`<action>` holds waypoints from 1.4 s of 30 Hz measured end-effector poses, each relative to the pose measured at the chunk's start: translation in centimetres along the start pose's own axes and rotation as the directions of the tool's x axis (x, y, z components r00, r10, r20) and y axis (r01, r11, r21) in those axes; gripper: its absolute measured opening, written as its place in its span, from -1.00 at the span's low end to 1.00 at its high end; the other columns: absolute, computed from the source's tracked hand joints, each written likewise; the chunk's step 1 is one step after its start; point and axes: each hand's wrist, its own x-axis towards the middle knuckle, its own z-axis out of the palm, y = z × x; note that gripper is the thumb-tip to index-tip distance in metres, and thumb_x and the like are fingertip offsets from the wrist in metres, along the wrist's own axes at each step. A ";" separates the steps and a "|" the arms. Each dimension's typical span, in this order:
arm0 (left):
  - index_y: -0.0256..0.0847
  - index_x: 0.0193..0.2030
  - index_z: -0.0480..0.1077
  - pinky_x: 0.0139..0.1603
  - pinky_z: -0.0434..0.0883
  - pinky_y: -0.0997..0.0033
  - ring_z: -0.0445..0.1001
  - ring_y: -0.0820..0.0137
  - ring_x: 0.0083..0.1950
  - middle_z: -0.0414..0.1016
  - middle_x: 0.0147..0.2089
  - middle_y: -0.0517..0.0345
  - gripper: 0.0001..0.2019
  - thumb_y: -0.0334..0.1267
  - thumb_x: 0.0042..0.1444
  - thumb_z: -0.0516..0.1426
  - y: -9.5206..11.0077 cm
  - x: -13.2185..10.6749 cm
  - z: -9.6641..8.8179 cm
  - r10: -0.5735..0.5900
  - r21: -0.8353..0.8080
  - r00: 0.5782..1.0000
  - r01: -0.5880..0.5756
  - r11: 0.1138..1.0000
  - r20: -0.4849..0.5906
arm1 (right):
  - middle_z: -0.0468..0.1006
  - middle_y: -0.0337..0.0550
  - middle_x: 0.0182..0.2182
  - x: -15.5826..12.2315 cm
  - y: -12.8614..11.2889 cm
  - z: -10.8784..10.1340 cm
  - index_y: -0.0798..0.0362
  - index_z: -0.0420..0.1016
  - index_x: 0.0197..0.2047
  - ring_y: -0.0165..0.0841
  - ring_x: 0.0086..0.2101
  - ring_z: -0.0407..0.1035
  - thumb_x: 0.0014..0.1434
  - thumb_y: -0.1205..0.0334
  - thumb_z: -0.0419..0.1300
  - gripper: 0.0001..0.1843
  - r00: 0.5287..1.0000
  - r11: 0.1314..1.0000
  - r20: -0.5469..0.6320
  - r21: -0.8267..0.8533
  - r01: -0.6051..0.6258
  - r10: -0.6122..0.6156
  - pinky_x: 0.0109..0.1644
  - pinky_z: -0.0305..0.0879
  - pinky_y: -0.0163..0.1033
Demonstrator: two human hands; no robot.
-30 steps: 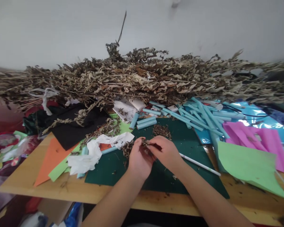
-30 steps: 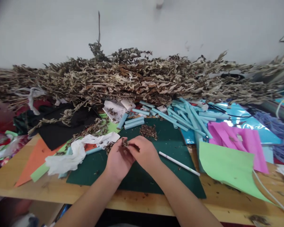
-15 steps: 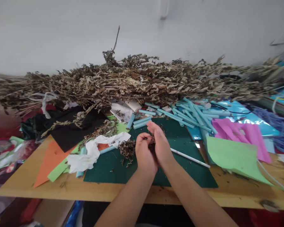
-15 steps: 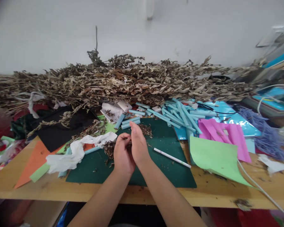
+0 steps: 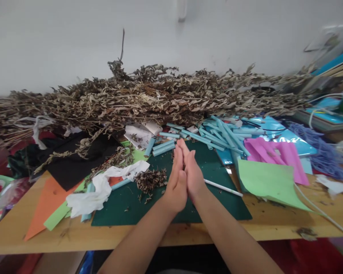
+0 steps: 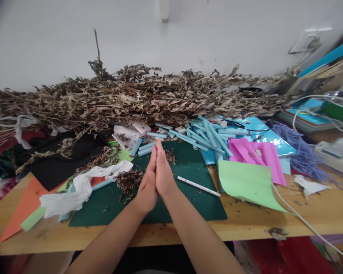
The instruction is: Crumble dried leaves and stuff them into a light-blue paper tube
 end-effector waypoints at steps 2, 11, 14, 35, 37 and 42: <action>-0.12 0.14 0.09 0.26 -0.25 0.33 -0.25 0.33 0.28 -0.04 0.25 0.16 -0.42 0.12 0.06 -0.24 0.2 0.6 -0.1 -0.086 -0.098 0.995 0.082 0.992 -0.040 | -0.23 -0.31 0.22 0.3 0.2 0.2 -0.05 -0.21 0.22 -0.40 0.18 -0.38 0.08 -0.21 -0.37 -0.30 1.000 0.999 0.005 -0.040 0.023 -0.023 0.23 -0.42 -0.13; -0.11 0.16 0.04 0.26 -0.28 0.37 -0.26 0.35 0.29 0.03 0.22 0.12 -0.38 0.16 0.01 -0.23 2.5 2.0 0.1 0.012 -0.111 0.998 -0.004 0.994 0.068 | -0.20 -0.29 0.21 1.5 -1.3 0.3 -0.01 -0.23 0.22 -0.39 0.17 -0.33 0.08 -0.21 -0.46 -0.27 0.995 0.998 -0.085 -0.040 -0.057 0.053 0.23 -0.30 -0.11; -0.12 0.16 0.04 0.25 -0.30 0.32 -0.28 0.29 0.29 -0.07 0.26 0.16 -0.33 0.20 -0.02 -0.27 2.7 3.1 -0.1 -0.065 -0.169 0.998 0.066 0.983 0.010 | -0.19 -0.31 0.21 1.1 -1.2 0.6 -0.05 -0.22 0.22 -0.39 0.17 -0.31 0.06 -0.24 -0.34 -0.27 0.998 0.997 -0.043 -0.056 -0.057 0.055 0.23 -0.31 -0.11; -0.11 0.19 -0.02 0.27 -0.27 0.35 -0.33 0.27 0.29 -0.15 0.28 0.23 -0.38 0.14 0.03 -0.25 2.0 1.4 1.1 -0.018 -0.145 0.990 0.039 0.989 0.142 | -0.21 -0.41 0.21 1.4 0.2 -1.3 -0.13 -0.30 0.22 -0.43 0.18 -0.45 0.14 -0.12 -0.40 -0.40 0.984 0.990 -0.121 -0.058 0.127 -0.133 0.23 -0.45 -0.12; -0.11 0.18 0.00 0.27 -0.26 0.34 -0.30 0.25 0.29 -0.15 0.28 0.22 -0.32 0.20 -0.04 -0.21 2.5 2.1 0.9 0.019 -0.198 0.992 0.006 0.980 0.125 | -0.25 -0.45 0.21 0.8 -0.1 -1.2 -0.15 -0.37 0.22 -0.37 0.18 -0.46 0.12 -0.15 -0.42 -0.38 0.989 0.983 -0.049 -0.127 0.132 -0.139 0.23 -0.41 -0.10; -0.08 0.02 0.25 0.26 -0.19 0.40 -0.17 0.32 0.27 0.17 0.16 0.19 -0.49 0.02 -0.10 0.08 0.8 2.1 0.8 -0.294 -0.459 0.956 0.269 0.847 0.019 | -0.30 -0.46 0.21 -0.9 -2.5 -1.1 -0.14 -0.41 0.22 -0.29 0.17 -0.49 0.05 -0.24 -0.46 -0.29 0.965 0.919 0.088 -0.297 0.261 -0.245 0.23 -0.39 -0.07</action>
